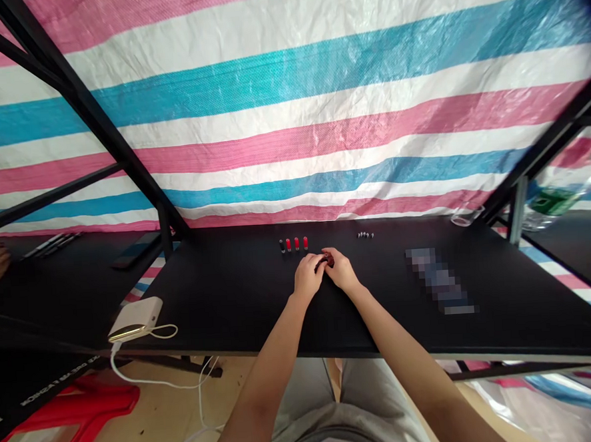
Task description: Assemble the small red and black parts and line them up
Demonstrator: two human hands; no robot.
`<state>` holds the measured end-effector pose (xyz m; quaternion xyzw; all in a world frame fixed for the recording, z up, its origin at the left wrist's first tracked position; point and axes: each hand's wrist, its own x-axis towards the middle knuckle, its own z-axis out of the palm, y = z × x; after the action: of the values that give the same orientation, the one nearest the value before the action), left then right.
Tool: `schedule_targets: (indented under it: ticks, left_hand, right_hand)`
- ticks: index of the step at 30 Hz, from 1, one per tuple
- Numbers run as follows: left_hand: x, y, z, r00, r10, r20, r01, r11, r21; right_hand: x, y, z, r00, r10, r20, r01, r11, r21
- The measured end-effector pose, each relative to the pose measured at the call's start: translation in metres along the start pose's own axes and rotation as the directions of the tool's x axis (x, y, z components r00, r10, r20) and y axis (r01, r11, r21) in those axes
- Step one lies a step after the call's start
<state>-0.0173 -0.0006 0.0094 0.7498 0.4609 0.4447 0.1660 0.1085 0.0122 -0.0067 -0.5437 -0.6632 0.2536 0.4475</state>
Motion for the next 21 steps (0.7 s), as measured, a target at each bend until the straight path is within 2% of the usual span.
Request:
schedule_targets:
  ticks: [5,17,21]
  left_hand:
    - [0.0002,-0.0009,0.0008,0.997,-0.052,-0.051,0.048,0.995,-0.087]
    - [0.0002,0.0002,0.0010,0.983,-0.168,-0.079,0.147,0.965,-0.217]
    - [0.0016,-0.0013,0.0004,0.958,-0.248,-0.143,0.206,0.944,-0.259]
  right_hand:
    - [0.0014,0.0026,-0.0004,1.000,-0.024,0.003,0.024,0.999,0.041]
    - [-0.0005,0.0020,-0.0055,0.999,-0.029,0.026,0.030,0.999,-0.022]
    - [-0.0006,0.0000,-0.0050,0.997,-0.068,0.039,0.071,0.995,-0.072]
